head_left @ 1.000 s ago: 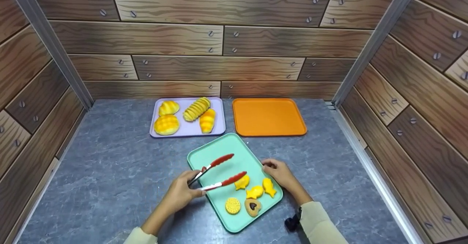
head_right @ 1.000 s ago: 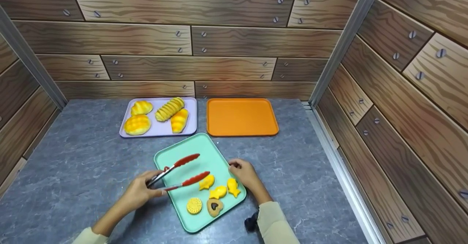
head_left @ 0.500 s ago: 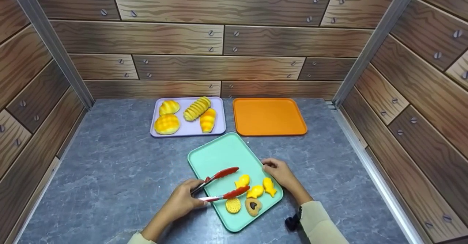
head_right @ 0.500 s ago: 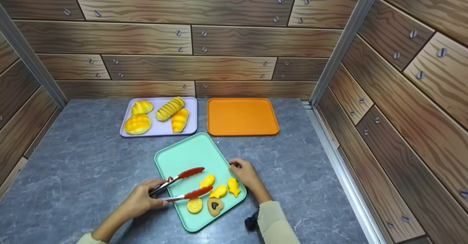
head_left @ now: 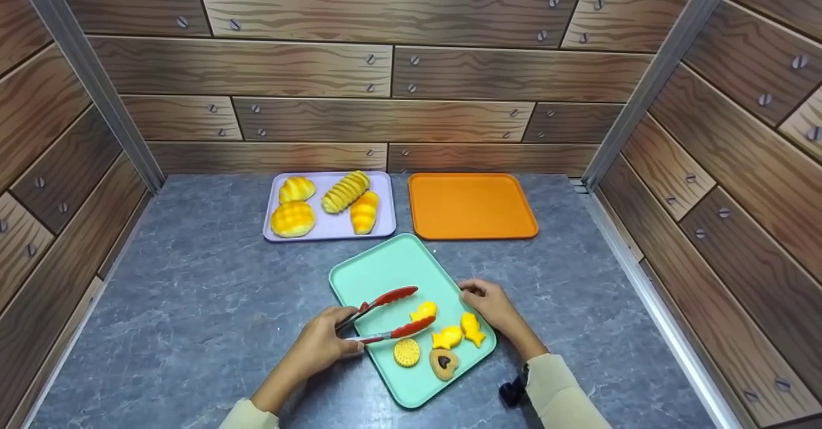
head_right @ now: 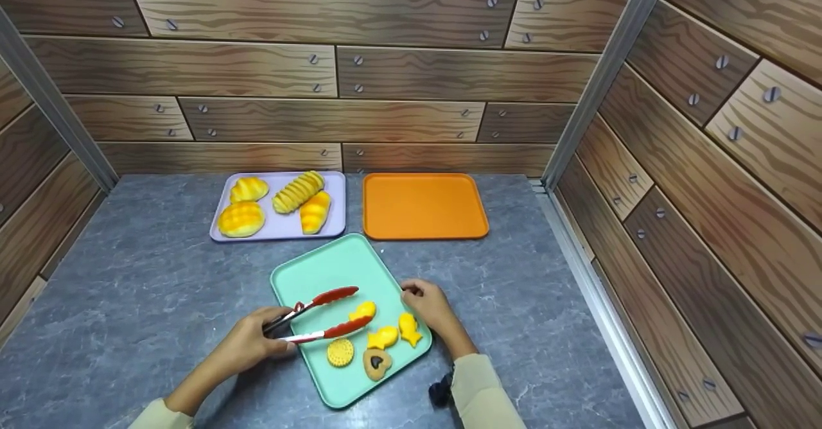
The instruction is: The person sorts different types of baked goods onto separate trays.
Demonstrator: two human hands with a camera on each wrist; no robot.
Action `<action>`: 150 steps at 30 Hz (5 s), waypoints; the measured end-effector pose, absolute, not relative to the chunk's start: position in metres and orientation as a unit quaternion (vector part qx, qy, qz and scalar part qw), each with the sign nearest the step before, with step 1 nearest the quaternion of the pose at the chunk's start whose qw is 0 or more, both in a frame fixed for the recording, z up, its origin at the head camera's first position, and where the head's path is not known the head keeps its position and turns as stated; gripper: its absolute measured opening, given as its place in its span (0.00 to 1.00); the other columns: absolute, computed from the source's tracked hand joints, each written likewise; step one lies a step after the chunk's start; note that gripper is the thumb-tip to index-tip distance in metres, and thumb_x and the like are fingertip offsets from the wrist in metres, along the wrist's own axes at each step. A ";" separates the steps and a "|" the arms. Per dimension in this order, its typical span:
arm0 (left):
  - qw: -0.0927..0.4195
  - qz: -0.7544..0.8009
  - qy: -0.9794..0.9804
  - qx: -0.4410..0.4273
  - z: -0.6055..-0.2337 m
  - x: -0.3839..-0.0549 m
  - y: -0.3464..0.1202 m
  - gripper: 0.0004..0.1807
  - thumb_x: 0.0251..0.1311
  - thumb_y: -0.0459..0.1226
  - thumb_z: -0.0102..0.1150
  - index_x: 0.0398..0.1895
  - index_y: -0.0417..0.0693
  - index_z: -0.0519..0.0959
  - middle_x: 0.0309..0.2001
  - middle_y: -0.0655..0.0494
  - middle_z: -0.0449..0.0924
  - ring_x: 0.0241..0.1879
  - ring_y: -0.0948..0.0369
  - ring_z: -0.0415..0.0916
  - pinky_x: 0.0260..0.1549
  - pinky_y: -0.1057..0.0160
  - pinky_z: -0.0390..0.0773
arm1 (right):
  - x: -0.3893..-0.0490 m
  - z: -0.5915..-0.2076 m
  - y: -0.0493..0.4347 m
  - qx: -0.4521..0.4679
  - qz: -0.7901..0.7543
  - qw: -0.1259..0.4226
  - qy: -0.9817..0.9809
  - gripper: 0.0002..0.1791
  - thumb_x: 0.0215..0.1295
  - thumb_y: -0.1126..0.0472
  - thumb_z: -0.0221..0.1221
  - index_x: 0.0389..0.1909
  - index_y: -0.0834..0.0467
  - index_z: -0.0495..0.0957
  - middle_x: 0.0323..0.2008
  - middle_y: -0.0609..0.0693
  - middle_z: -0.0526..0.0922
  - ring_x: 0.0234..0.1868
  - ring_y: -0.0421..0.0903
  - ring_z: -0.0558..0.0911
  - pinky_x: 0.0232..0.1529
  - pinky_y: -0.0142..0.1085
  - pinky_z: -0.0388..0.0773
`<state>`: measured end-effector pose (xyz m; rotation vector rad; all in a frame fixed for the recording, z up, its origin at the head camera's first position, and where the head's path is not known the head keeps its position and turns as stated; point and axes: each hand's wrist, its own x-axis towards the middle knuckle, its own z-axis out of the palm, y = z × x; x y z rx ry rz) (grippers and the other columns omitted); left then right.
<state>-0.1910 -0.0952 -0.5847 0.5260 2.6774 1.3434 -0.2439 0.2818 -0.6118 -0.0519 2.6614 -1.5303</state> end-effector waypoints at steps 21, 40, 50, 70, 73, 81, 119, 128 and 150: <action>0.019 0.430 0.884 0.185 -0.590 -0.203 -0.093 0.28 0.48 0.38 0.76 0.57 0.47 0.83 0.54 0.51 0.83 0.55 0.52 0.79 0.55 0.48 0.77 | -0.246 -0.614 0.283 -0.023 -0.491 0.027 0.870 0.13 0.69 0.59 0.61 0.51 0.57 0.84 0.42 0.50 0.84 0.39 0.43 0.78 0.44 0.35 0.75; 0.012 0.455 0.870 0.188 -0.597 -0.204 -0.088 0.25 0.48 0.37 0.76 0.54 0.49 0.85 0.49 0.53 0.85 0.50 0.57 0.80 0.53 0.52 0.78 | -0.244 -0.615 0.281 -0.017 -0.500 0.027 0.866 0.12 0.69 0.58 0.62 0.51 0.55 0.85 0.41 0.50 0.84 0.39 0.43 0.77 0.45 0.37 0.73; 0.017 0.467 0.868 0.171 -0.591 -0.209 -0.084 0.27 0.48 0.38 0.76 0.56 0.47 0.84 0.54 0.50 0.83 0.56 0.52 0.79 0.56 0.48 0.76 | -0.246 -0.617 0.283 -0.023 -0.493 0.029 0.869 0.12 0.70 0.58 0.61 0.50 0.55 0.85 0.41 0.50 0.84 0.40 0.44 0.78 0.45 0.37 0.74; -0.022 0.498 0.861 0.098 -0.582 -0.251 -0.051 0.30 0.50 0.36 0.76 0.60 0.42 0.81 0.55 0.46 0.82 0.57 0.49 0.78 0.58 0.47 0.76 | -0.243 -0.613 0.282 -0.031 -0.491 0.026 0.870 0.13 0.70 0.60 0.61 0.52 0.56 0.84 0.41 0.50 0.83 0.40 0.45 0.77 0.45 0.38 0.74; -0.035 0.492 0.865 0.092 -0.581 -0.261 -0.042 0.30 0.50 0.36 0.76 0.60 0.43 0.81 0.55 0.46 0.82 0.57 0.49 0.79 0.58 0.48 0.76 | -0.244 -0.613 0.284 -0.034 -0.491 0.023 0.870 0.13 0.70 0.59 0.61 0.52 0.56 0.84 0.42 0.51 0.83 0.40 0.45 0.77 0.45 0.37 0.75; -0.060 0.476 0.874 0.078 -0.582 -0.282 -0.021 0.28 0.52 0.37 0.75 0.59 0.46 0.82 0.58 0.47 0.82 0.59 0.49 0.78 0.60 0.49 0.74 | -0.244 -0.614 0.283 -0.030 -0.496 0.023 0.868 0.13 0.70 0.59 0.61 0.52 0.55 0.84 0.43 0.50 0.84 0.41 0.44 0.78 0.46 0.37 0.75; -0.108 0.441 0.888 0.076 -0.584 -0.309 -0.001 0.29 0.49 0.35 0.74 0.59 0.45 0.81 0.52 0.48 0.83 0.52 0.49 0.80 0.53 0.47 0.77 | -0.242 -0.613 0.282 -0.033 -0.492 0.019 0.870 0.12 0.70 0.59 0.61 0.50 0.54 0.85 0.41 0.50 0.83 0.39 0.44 0.77 0.45 0.37 0.74; -0.103 0.423 0.896 0.087 -0.584 -0.292 -0.014 0.30 0.49 0.37 0.74 0.60 0.44 0.81 0.51 0.46 0.83 0.52 0.47 0.81 0.54 0.47 0.77 | -0.242 -0.614 0.280 -0.022 -0.501 0.029 0.865 0.13 0.70 0.58 0.61 0.51 0.56 0.84 0.40 0.51 0.83 0.38 0.44 0.76 0.43 0.38 0.73; -0.057 0.434 0.895 0.085 -0.574 -0.291 -0.016 0.31 0.51 0.39 0.75 0.62 0.47 0.81 0.55 0.48 0.82 0.54 0.49 0.80 0.56 0.48 0.76 | -0.243 -0.616 0.281 -0.018 -0.491 0.026 0.870 0.14 0.71 0.57 0.60 0.53 0.55 0.84 0.43 0.50 0.84 0.40 0.43 0.78 0.45 0.37 0.75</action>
